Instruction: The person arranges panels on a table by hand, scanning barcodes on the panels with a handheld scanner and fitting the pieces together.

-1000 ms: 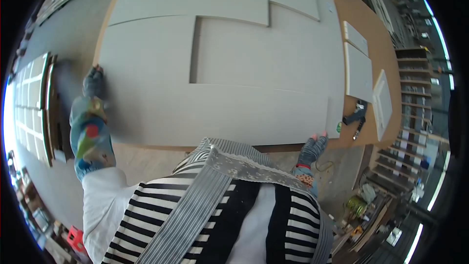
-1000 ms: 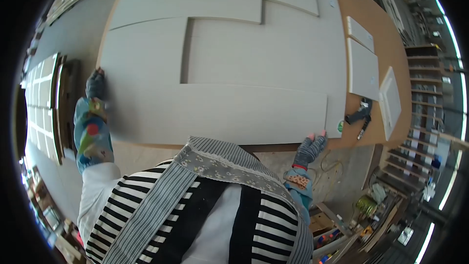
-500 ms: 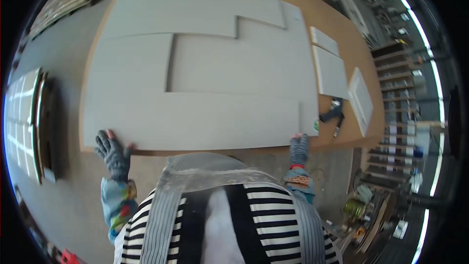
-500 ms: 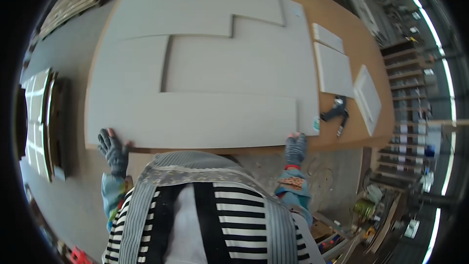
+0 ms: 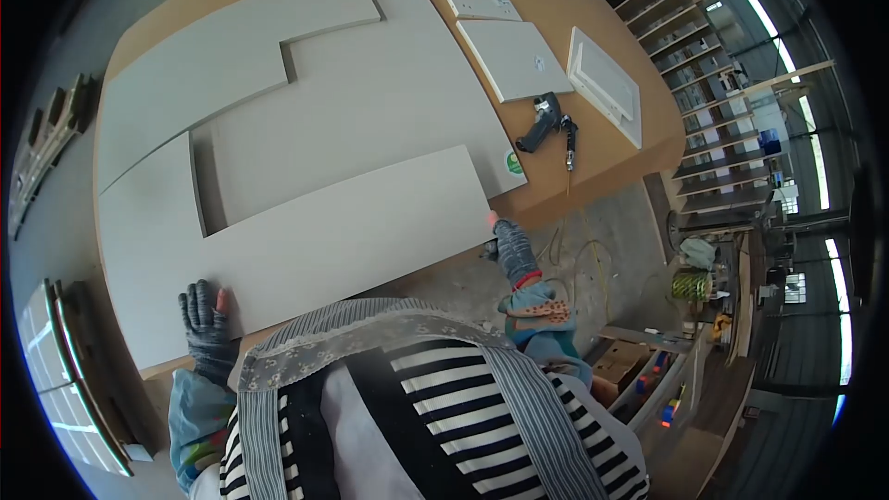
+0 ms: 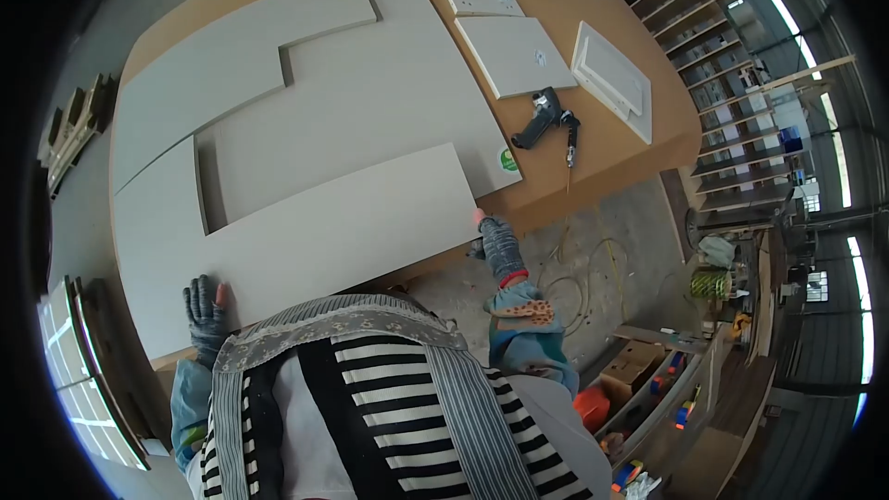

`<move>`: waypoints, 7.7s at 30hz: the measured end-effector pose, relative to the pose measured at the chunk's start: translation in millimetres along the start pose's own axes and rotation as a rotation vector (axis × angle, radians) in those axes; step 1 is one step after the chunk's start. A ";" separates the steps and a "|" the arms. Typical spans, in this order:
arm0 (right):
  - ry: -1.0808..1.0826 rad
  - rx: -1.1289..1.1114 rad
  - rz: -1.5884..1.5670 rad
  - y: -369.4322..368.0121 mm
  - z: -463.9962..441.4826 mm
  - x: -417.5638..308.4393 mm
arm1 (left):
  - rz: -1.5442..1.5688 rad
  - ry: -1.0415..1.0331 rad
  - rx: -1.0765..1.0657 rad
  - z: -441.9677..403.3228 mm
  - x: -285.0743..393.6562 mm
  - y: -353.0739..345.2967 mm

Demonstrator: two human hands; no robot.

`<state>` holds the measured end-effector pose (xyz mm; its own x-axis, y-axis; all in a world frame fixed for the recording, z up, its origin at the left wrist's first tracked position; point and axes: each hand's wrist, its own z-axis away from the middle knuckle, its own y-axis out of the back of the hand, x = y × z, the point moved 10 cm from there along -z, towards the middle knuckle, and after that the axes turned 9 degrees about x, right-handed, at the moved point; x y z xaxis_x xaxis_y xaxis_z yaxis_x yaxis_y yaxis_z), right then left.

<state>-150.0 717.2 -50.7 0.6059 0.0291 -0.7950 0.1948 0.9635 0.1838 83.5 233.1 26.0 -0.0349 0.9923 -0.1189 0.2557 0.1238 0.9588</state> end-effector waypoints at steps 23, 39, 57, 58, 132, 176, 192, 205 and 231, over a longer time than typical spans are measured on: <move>0.208 -0.486 -1.235 6.1 -189.7 -188.5 | 0.072 -0.019 0.382 -216.6 -99.6 256.8; 0.293 -0.757 -0.776 -128.3 18.9 -212.7 | 0.036 0.288 0.352 -328.6 -196.2 218.0; 0.283 -0.595 -0.458 -268.6 29.6 -241.3 | 0.039 0.199 0.457 -307.3 -206.9 212.4; 0.143 -0.643 -0.405 -269.1 50.4 -234.4 | 0.003 0.251 0.397 -304.5 -203.5 217.7; 0.097 0.046 -0.439 -29.6 -28.7 -22.1 | -0.166 0.956 -0.094 93.6 -242.3 -42.0; 1.262 -0.352 1.333 -841.1 -58.1 -294.4 | 0.273 0.221 0.024 -59.7 -18.2 -16.1; 1.439 -0.161 1.315 -829.0 -44.2 -324.9 | 0.307 0.246 0.169 -47.1 -25.9 -7.6; 1.569 -0.821 1.301 -695.5 191.2 -417.1 | 0.325 0.165 0.218 -43.3 -23.2 -1.4; 1.011 0.633 0.583 -68.9 43.9 -230.7 | 2.383 1.659 0.661 -16.0 -85.2 -76.1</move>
<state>-269.4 632.3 145.5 -0.0609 0.8426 -0.5351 0.5941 0.4614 0.6589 51.5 139.1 -32.7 0.3806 -0.8345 0.3984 0.7920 0.0717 -0.6063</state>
